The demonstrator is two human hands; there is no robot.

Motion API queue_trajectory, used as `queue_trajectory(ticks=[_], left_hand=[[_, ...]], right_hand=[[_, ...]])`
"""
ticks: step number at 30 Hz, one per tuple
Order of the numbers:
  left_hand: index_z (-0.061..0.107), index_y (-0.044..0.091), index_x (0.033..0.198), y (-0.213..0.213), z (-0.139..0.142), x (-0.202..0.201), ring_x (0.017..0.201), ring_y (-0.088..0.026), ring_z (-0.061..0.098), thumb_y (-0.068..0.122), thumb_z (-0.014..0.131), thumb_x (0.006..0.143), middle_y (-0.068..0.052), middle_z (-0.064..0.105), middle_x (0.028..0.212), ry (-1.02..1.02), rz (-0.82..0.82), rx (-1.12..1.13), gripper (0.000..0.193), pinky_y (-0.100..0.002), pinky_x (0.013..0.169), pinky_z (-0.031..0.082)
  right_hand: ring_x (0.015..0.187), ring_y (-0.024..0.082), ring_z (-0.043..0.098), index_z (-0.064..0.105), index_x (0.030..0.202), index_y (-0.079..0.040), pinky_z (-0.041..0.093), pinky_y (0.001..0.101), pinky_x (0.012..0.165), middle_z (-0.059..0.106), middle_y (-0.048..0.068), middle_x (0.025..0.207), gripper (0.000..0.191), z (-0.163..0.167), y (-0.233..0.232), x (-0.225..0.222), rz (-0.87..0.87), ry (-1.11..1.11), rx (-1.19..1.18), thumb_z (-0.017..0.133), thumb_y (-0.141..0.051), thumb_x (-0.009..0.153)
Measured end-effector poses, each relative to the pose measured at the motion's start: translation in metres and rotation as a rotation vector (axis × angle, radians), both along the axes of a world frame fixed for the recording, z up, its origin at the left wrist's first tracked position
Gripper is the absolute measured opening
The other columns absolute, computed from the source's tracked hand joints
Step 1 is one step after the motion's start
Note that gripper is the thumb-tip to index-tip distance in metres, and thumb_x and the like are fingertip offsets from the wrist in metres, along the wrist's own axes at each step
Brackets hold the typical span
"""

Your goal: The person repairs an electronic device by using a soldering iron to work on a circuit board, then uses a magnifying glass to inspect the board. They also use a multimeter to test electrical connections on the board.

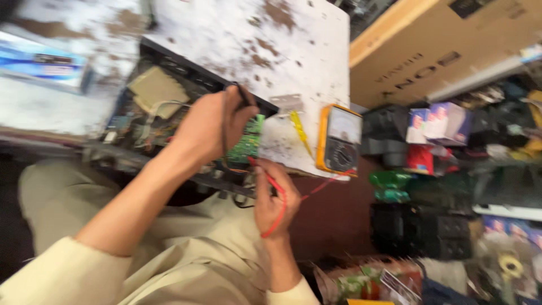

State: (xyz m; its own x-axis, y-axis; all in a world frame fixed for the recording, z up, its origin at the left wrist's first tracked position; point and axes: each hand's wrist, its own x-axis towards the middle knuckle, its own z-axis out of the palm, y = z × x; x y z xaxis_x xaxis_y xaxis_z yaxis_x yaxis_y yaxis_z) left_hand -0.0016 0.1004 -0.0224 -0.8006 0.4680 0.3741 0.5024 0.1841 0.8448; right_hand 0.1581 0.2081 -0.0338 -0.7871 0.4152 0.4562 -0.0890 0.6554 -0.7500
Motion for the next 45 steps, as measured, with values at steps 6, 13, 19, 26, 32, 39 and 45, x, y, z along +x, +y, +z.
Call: queue_trajectory(ticks=[6,13,19,26,32,39,45], left_hand=[[0.065,0.004,0.099,-0.0025,0.006,0.0025,0.073,-0.044,0.065,0.022,0.064,0.095,-0.021,0.064,0.069,-0.076,-0.016,0.008,0.018,-0.051,0.064,0.049],[0.065,0.004,0.098,-0.0018,0.0062,0.0029,0.072,-0.044,0.065,0.022,0.065,0.095,-0.021,0.064,0.07,-0.072,-0.01,0.029,0.018,-0.051,0.064,0.049],[0.065,0.004,0.097,-0.0026,0.0073,0.0035,0.072,-0.044,0.065,0.021,0.064,0.095,-0.021,0.064,0.07,-0.072,-0.017,0.04,0.018,-0.051,0.064,0.049],[0.064,0.004,0.098,-0.0019,0.0065,0.0041,0.073,-0.044,0.065,0.021,0.065,0.094,-0.021,0.065,0.071,-0.076,-0.007,0.056,0.017,-0.05,0.065,0.049],[0.064,0.004,0.098,-0.0028,0.0093,0.0047,0.074,-0.043,0.065,0.021,0.064,0.094,-0.021,0.065,0.071,-0.084,-0.012,0.048,0.018,-0.05,0.065,0.049],[0.064,0.004,0.098,-0.004,0.0104,0.0052,0.073,-0.044,0.065,0.021,0.064,0.094,-0.021,0.065,0.071,-0.1,-0.016,0.038,0.018,-0.05,0.065,0.049],[0.064,0.003,0.098,-0.0031,0.0083,0.0041,0.073,-0.044,0.065,0.021,0.064,0.094,-0.021,0.064,0.071,-0.081,-0.02,0.047,0.018,-0.05,0.065,0.049]], right_hand=[[0.083,0.015,0.069,0.072,0.106,0.001,0.056,0.0277,0.078,0.076,0.01,0.097,0.011,-0.0017,0.0,0.0011,-0.031,-0.01,0.0,0.067,-0.003,0.099],[0.085,0.014,0.071,0.073,0.108,0.001,0.057,0.0276,0.079,0.077,0.01,0.098,0.011,-0.0053,0.0002,0.0025,-0.054,-0.015,0.008,0.067,-0.004,0.099],[0.086,0.013,0.072,0.074,0.108,0.001,0.058,0.0273,0.081,0.078,0.01,0.096,0.013,-0.0037,0.0016,0.003,-0.069,-0.011,-0.013,0.068,-0.007,0.1],[0.082,0.01,0.071,0.075,0.107,0.001,0.057,0.0258,0.077,0.079,0.009,0.092,0.015,-0.0035,0.0004,0.0003,-0.114,-0.052,-0.03,0.068,-0.01,0.099],[0.083,0.01,0.07,0.075,0.107,0.001,0.056,0.0255,0.077,0.078,0.008,0.092,0.015,-0.0018,0.0,0.0008,-0.097,-0.046,-0.02,0.069,-0.01,0.1],[0.08,0.01,0.068,0.075,0.106,0.001,0.056,0.0254,0.074,0.077,0.008,0.091,0.014,-0.0015,0.0002,0.0001,-0.101,-0.044,-0.007,0.07,-0.01,0.099],[0.08,0.011,0.069,0.075,0.106,0.0,0.055,0.026,0.074,0.077,0.008,0.09,0.013,0.0002,-0.0002,-0.0003,-0.105,-0.052,0.024,0.071,-0.01,0.099]])
